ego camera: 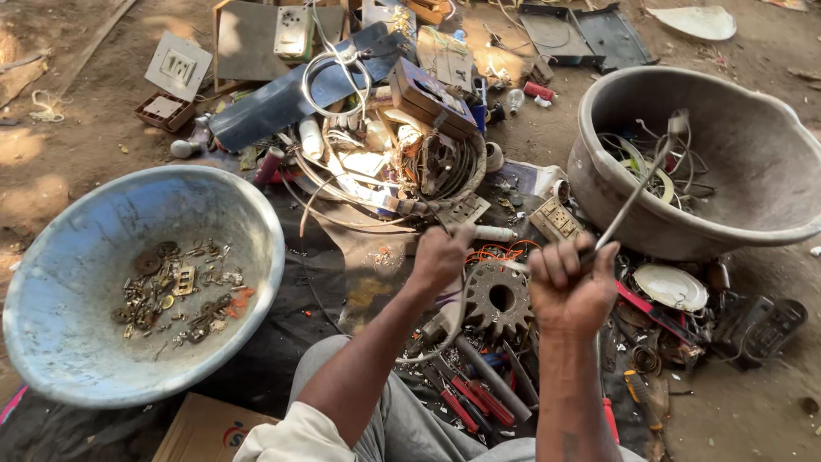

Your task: The person uses a hammer and other tools to break apart and extract copper wiring and metal components from a large gear and various electronic scrap pieces on the ground.

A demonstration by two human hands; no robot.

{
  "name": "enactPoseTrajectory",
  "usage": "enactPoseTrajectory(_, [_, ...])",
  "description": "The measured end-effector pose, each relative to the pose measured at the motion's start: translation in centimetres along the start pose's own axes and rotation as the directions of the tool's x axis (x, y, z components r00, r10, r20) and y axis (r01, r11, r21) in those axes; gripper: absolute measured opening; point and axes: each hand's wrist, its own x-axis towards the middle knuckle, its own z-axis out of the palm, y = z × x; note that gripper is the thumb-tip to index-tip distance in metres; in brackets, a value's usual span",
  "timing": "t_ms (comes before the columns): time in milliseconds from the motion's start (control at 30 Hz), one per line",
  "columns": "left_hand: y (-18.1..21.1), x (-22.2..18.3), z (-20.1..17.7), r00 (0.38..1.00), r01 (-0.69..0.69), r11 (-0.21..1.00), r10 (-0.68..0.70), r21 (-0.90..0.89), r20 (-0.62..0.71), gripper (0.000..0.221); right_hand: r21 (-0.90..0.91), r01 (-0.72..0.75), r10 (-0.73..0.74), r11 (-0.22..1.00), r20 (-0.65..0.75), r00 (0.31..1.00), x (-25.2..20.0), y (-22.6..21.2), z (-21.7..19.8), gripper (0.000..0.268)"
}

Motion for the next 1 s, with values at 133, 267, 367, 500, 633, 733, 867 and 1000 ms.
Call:
enactPoseTrajectory(133, [1.8, 0.7, -0.9, 0.998, -0.014, 0.896, 0.038, -0.445, 0.046, 0.045, -0.006, -0.074, 0.074, 0.997, -0.099, 0.992, -1.0, 4.4, 3.6, 0.062])
enactPoseTrajectory(267, [7.1, -1.0, -3.2, 0.962, 0.260, 0.929, -0.271, -0.265, -0.005, 0.052, -0.131, -0.095, 0.109, 0.987, 0.110, 0.988, -0.6, 7.8, 1.6, 0.068])
enactPoseTrajectory(367, [8.9, -1.4, -4.3, 0.926, 0.286, 0.927, -0.333, -0.244, -0.179, 0.048, -0.108, -0.051, 0.069, 0.993, 0.171, 0.983, 0.4, 9.0, 0.3, 0.069])
enactPoseTrajectory(500, [9.8, 0.0, -3.9, 0.858, 0.232, 0.778, -0.446, -0.584, -0.254, 0.056, -0.139, -0.148, 0.143, 0.979, -0.049, 0.989, 0.5, 10.1, 1.8, 0.070])
enactPoseTrajectory(633, [8.1, 1.1, -1.7, 0.873, 0.187, 0.904, -0.333, -0.385, -0.356, 0.061, -0.171, -0.030, 0.014, 0.985, -0.097, 0.995, -0.3, 9.4, 2.5, 0.074])
enactPoseTrajectory(733, [7.2, 2.1, 0.3, 0.901, 0.130, 0.969, -0.204, -0.210, -0.382, 0.060, -0.149, -0.018, -0.032, 0.989, -0.323, 0.946, -1.0, 7.4, 3.4, 0.077])
enactPoseTrajectory(867, [5.9, 2.2, 1.9, 0.915, 0.142, 0.959, -0.221, -0.244, -0.337, 0.061, -0.124, 0.064, -0.104, 0.990, -0.345, 0.933, -2.4, 5.1, 3.9, 0.078])
enactPoseTrajectory(1000, [5.4, 4.8, 0.9, 0.912, 0.192, 0.974, -0.221, -0.118, -0.346, 0.066, -0.011, 0.103, -0.103, 0.995, -0.210, 0.972, -3.6, 2.9, 4.0, 0.078])
